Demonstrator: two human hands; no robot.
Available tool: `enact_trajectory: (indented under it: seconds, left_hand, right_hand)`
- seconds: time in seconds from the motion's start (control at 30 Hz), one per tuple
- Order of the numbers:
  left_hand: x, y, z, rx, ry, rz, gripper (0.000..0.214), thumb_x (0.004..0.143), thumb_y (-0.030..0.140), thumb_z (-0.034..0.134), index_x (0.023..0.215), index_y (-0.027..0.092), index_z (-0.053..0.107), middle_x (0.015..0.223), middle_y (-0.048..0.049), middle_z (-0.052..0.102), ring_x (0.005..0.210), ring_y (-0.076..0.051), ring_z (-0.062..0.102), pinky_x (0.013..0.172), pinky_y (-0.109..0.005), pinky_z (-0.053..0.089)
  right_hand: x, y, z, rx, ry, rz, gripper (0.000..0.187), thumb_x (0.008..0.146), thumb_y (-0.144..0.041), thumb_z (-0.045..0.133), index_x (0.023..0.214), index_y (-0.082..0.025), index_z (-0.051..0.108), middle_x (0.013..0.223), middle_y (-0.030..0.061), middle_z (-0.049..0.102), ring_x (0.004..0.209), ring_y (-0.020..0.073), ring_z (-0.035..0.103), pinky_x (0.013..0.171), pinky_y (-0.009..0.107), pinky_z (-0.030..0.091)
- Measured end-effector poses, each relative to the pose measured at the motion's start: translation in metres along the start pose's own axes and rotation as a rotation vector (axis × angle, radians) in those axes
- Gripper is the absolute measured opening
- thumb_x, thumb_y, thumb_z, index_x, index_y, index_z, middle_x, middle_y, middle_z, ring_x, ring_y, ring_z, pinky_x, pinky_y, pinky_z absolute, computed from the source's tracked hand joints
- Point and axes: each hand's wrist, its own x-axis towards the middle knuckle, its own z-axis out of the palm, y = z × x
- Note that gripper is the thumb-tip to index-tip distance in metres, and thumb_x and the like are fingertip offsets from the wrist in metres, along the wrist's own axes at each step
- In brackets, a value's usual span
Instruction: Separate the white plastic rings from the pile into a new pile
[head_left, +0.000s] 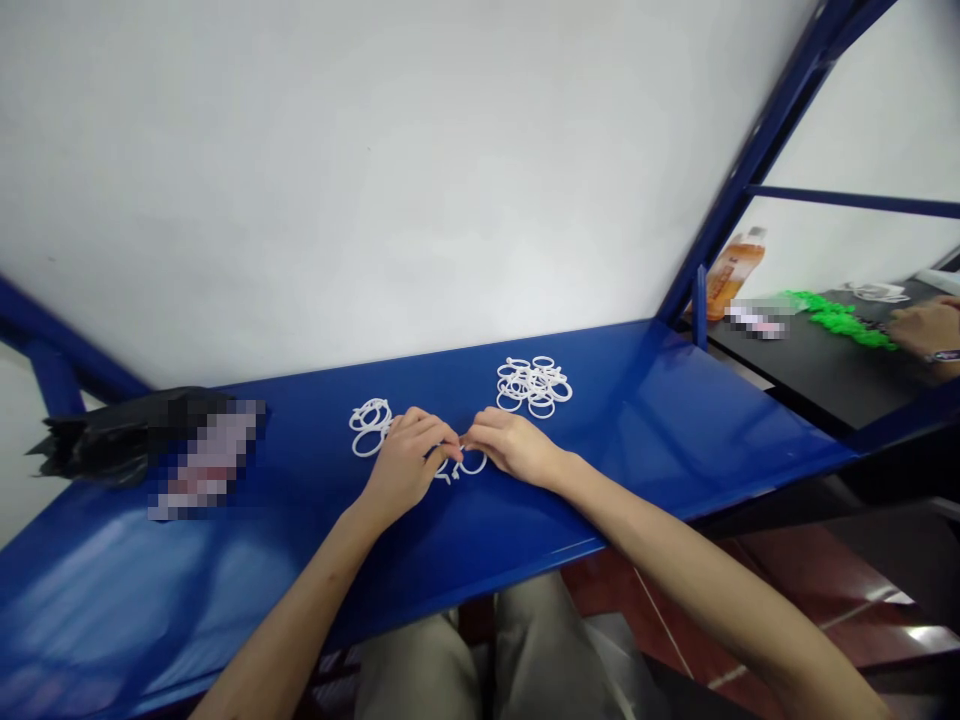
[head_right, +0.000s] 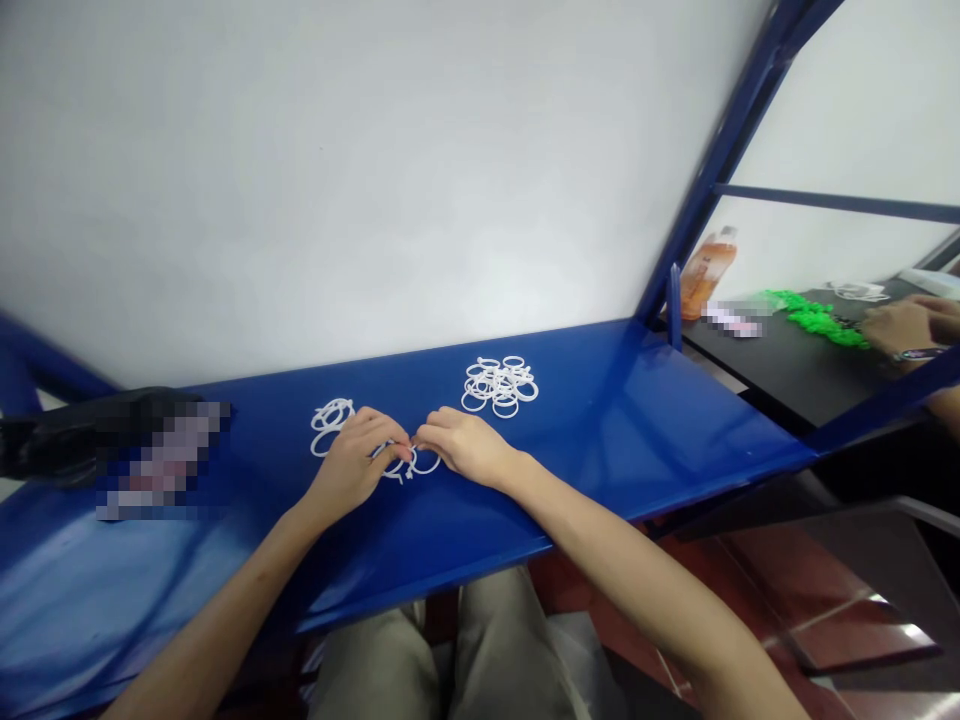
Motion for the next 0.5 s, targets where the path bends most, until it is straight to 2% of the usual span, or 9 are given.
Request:
enact_trajectory:
  seconds: [0.17, 0.3, 0.4, 0.5]
  left_hand:
    - [0.002, 0.001, 0.002, 0.024, 0.082, -0.02, 0.019, 0.096, 0.034, 0.054, 0.083, 0.025, 0.065, 0.088, -0.0018, 0.071, 0.091, -0.022, 0.054, 0.087, -0.04, 0.043]
    - [0.002, 0.001, 0.002, 0.045, 0.064, -0.069, 0.022, 0.094, 0.041, 0.057, 0.106, 0.024, 0.065, 0.098, -0.0037, 0.07, 0.096, -0.023, 0.055, 0.091, -0.042, 0.043]
    - [0.0, 0.002, -0.001, 0.057, -0.047, -0.048, 0.033, 0.093, 0.046, 0.058, 0.116, 0.024, 0.063, 0.109, -0.0058, 0.068, 0.104, -0.025, 0.055, 0.097, -0.045, 0.042]
    - [-0.004, 0.001, -0.003, 0.082, -0.162, -0.013, 0.045, 0.087, 0.057, 0.062, 0.12, 0.026, 0.063, 0.119, -0.0068, 0.065, 0.111, -0.028, 0.053, 0.101, -0.048, 0.039]
  right_hand:
    - [0.003, 0.0, 0.003, 0.001, 0.074, 0.064, 0.025, 0.105, -0.026, 0.044, 0.106, -0.019, 0.067, 0.092, 0.0075, 0.064, 0.086, 0.0189, 0.058, 0.076, 0.03, 0.05]
    - [0.003, 0.013, -0.001, 0.029, 0.24, 0.174, 0.022, 0.103, -0.026, 0.047, 0.109, -0.02, 0.068, 0.102, 0.009, 0.064, 0.092, 0.0198, 0.061, 0.082, 0.033, 0.052]
    - [-0.004, 0.036, -0.015, -0.132, 0.424, 0.395, 0.024, 0.101, -0.025, 0.047, 0.109, -0.02, 0.069, 0.102, 0.0103, 0.063, 0.09, 0.0214, 0.061, 0.083, 0.035, 0.051]
    - [-0.017, 0.066, -0.034, -0.386, 0.515, 0.686, 0.025, 0.097, -0.024, 0.049, 0.108, -0.017, 0.07, 0.099, 0.012, 0.066, 0.092, 0.0251, 0.06, 0.085, 0.038, 0.048]
